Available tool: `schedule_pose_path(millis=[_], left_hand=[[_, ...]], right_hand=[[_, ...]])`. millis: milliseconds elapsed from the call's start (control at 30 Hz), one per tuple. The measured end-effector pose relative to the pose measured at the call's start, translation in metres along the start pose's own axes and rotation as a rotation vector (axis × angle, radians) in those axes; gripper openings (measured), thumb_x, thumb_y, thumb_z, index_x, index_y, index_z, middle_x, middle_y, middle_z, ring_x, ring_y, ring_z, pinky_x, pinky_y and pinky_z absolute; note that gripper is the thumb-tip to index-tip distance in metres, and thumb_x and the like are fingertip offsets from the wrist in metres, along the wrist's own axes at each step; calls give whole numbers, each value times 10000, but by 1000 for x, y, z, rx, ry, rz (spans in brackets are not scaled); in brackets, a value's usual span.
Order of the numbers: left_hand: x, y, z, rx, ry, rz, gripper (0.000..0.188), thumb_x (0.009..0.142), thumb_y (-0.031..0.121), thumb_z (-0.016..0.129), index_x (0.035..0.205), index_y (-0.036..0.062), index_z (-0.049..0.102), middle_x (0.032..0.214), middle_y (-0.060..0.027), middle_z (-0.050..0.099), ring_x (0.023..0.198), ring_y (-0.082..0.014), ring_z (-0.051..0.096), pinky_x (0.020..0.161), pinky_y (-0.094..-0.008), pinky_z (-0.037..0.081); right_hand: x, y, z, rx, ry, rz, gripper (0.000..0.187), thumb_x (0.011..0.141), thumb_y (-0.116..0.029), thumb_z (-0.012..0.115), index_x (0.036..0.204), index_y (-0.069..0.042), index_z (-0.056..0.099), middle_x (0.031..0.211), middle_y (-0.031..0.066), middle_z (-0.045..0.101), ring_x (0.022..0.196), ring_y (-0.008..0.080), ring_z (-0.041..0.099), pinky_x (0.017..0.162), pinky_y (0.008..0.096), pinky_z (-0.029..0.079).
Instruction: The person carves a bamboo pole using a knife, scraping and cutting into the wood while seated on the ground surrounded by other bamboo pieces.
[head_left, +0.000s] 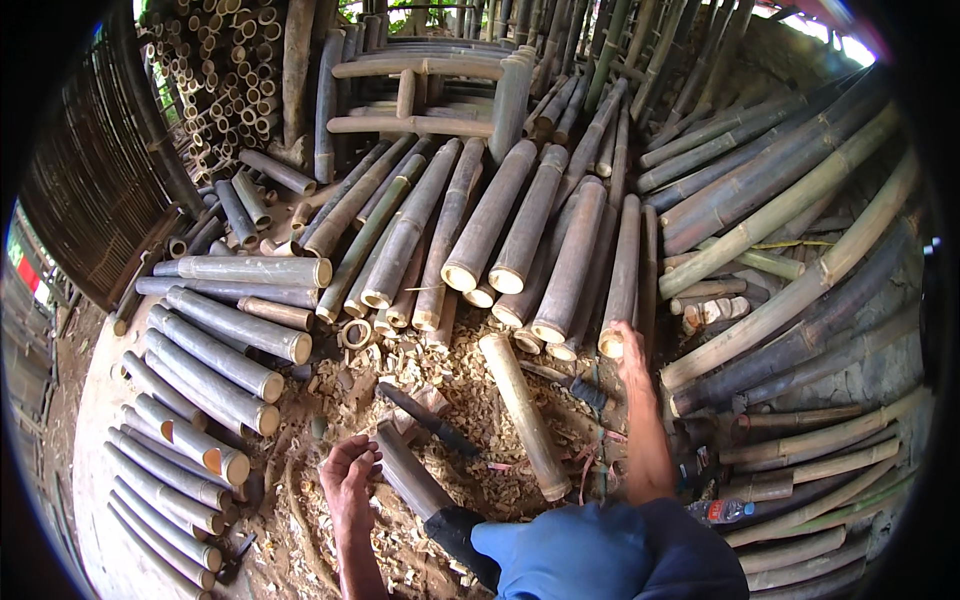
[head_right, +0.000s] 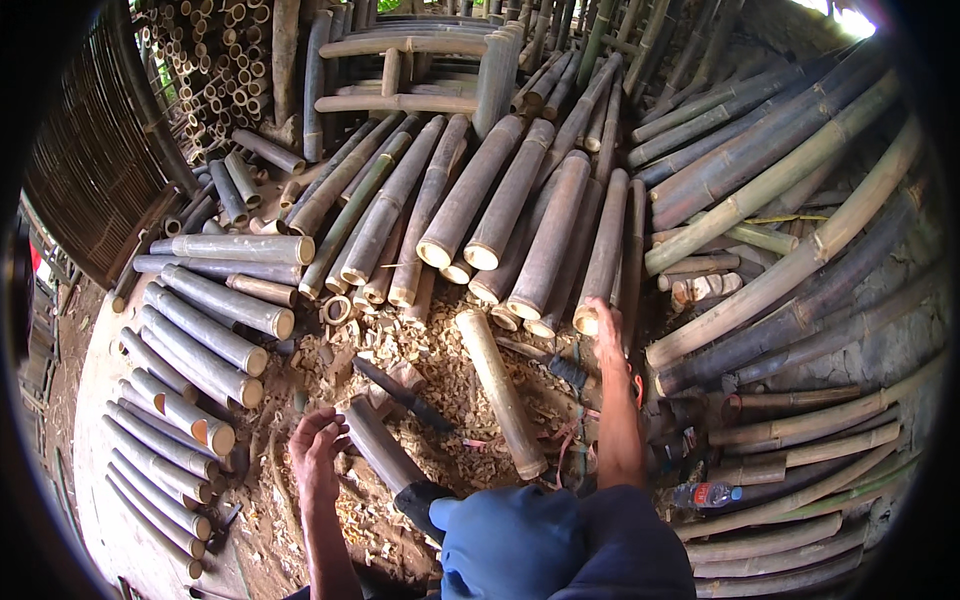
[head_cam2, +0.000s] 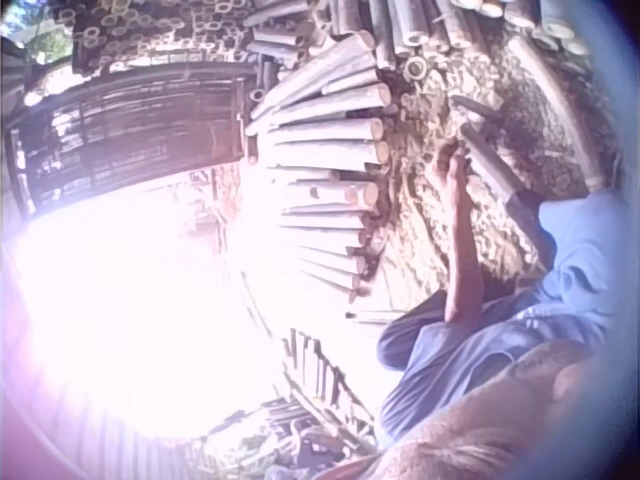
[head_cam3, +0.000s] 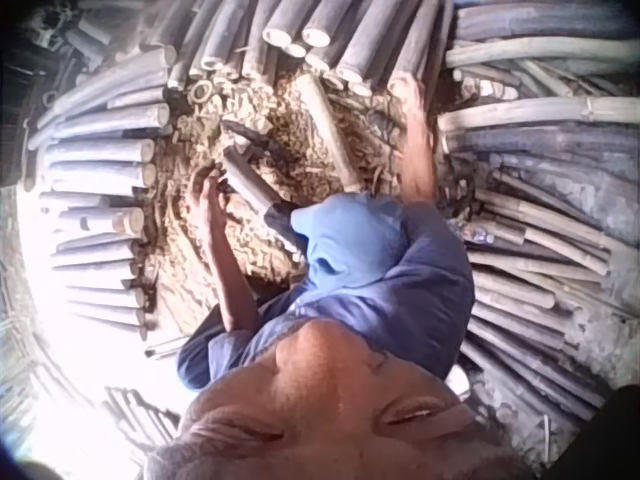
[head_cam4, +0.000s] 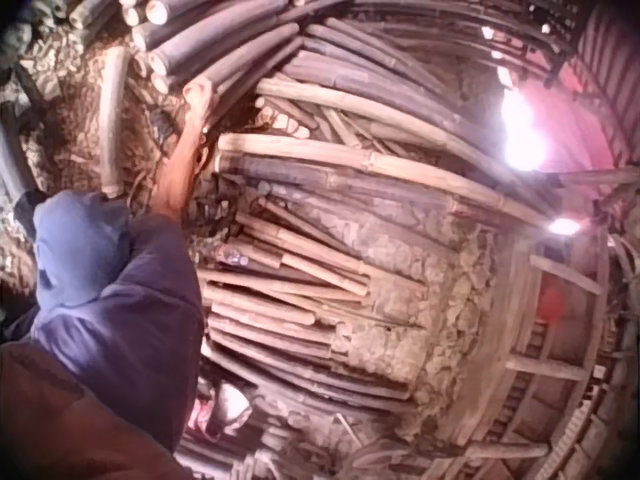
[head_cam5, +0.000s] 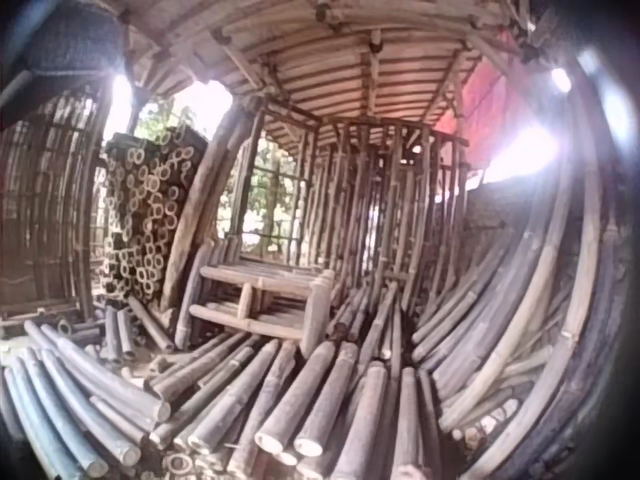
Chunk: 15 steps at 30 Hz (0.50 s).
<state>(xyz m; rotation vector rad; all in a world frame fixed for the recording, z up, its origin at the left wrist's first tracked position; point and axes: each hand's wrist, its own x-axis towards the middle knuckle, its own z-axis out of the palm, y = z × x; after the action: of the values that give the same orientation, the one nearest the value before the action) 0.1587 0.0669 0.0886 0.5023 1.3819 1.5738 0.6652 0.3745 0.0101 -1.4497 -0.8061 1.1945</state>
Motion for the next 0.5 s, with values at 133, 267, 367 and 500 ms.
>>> schedule_pose_path(millis=[133, 267, 367, 500], left_hand=[[2, 1, 4, 73, 13, 19, 288, 964, 73, 670, 1235, -25, 690, 1098, -118, 751, 969, -174, 722, 857, -323, 606], [14, 26, 13, 417, -8, 217, 444, 861, 85, 739, 1292, -6, 683, 1173, -115, 731, 1091, -222, 692, 970, -373, 561], [28, 63, 11, 530, 18, 437, 632, 775, 56, 789, 1388, 55, 635, 1363, -116, 650, 1300, -259, 597, 1013, -461, 538], [68, 102, 20, 1149, 201, 947, 1030, 661, 74, 891, 1595, 145, 463, 1633, -180, 435, 1529, -431, 368, 1256, -521, 351]], right_hand=[[-68, 0, -3, 29, -104, -98, 527, 824, -276, 771, 1245, 18, 650, 987, 53, 687, 857, 169, 677, 750, 328, 522], [-119, -39, 7, 53, -462, -65, 611, 787, -269, 754, 1304, 27, 617, 1037, 40, 665, 908, 146, 635, 783, 309, 505], [-175, -79, 68, -66, -478, -71, 894, 654, -372, 779, 1411, 60, 578, 1018, 23, 635, 844, 121, 579, 732, 282, 468], [-203, -103, 73, -182, -818, 50, 1002, 579, -416, 746, 1426, 92, 578, 1152, 112, 696, 1033, 199, 646, 912, 294, 500]])
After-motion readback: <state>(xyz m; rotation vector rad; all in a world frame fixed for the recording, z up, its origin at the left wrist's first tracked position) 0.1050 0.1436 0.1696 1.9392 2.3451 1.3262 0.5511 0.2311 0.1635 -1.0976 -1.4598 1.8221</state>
